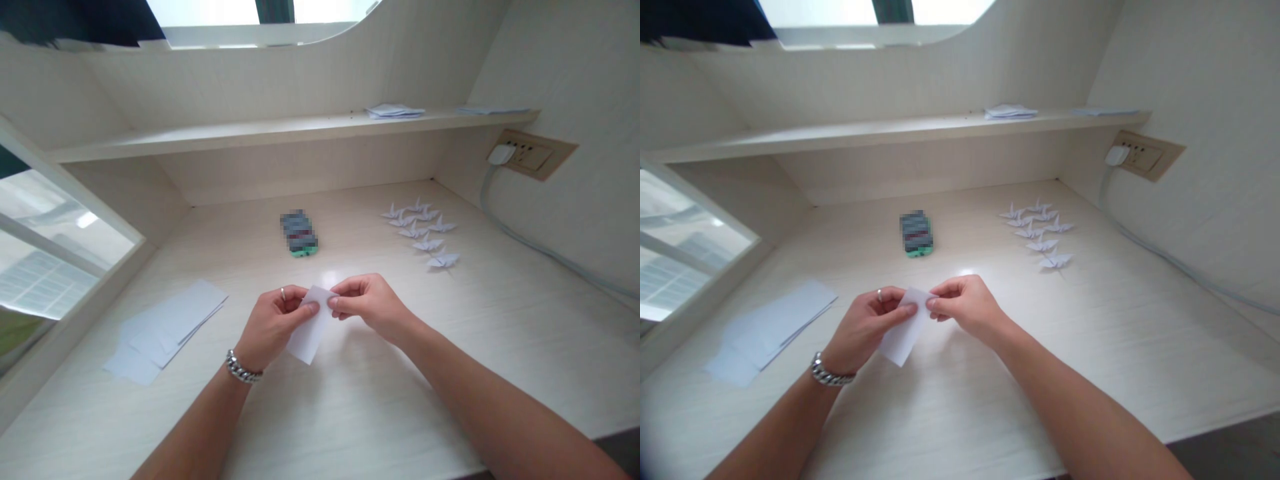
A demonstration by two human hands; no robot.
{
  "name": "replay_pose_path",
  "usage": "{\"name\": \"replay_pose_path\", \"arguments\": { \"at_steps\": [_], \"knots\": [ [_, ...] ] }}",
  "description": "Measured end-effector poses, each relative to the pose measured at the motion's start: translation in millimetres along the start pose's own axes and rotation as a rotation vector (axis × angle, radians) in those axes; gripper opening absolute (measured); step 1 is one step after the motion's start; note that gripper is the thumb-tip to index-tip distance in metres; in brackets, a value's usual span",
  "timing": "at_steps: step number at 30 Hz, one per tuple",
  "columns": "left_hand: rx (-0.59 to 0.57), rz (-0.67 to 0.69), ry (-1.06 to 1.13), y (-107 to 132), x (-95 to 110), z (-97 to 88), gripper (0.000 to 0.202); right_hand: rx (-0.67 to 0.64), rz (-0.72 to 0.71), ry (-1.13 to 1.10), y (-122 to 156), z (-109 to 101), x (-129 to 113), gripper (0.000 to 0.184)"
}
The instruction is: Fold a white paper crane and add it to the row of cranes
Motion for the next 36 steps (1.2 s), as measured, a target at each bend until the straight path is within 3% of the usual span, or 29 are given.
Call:
{"name": "replay_pose_path", "arguments": {
  "at_steps": [13, 20, 27, 36],
  "knots": [
    [0.039, -0.079, 0.112, 4, -6, -3.3, 0.023, -0.097, 0.062, -0.06, 3, 1, -1, 0.027],
    [0.032, -0.002, 0.19, 4, -1, -5.4, 0.006, -0.185, 0.03, -0.174, 6, 5, -3, 0.022],
    [0.021, 0.072, 0.097, 3, 7, -7.4, 0.007, -0.177, 0.046, -0.203, 6, 3, -5, 0.018],
    [-0.061, 0.142, -0.049, 3, 8, 0.9, 0.014, -0.15, -0.046, 0.056, 3, 8, -1, 0.026]
  ]
}}
Point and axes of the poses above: each hand's wrist, its own y-axis away from the middle knuckle, its own z-axis out of the palm, x = y × z, the point moved 6 cm from there along -y, towards the middle knuckle, and after that the axes turned 13 degrees about z, right-handed, at the moved point
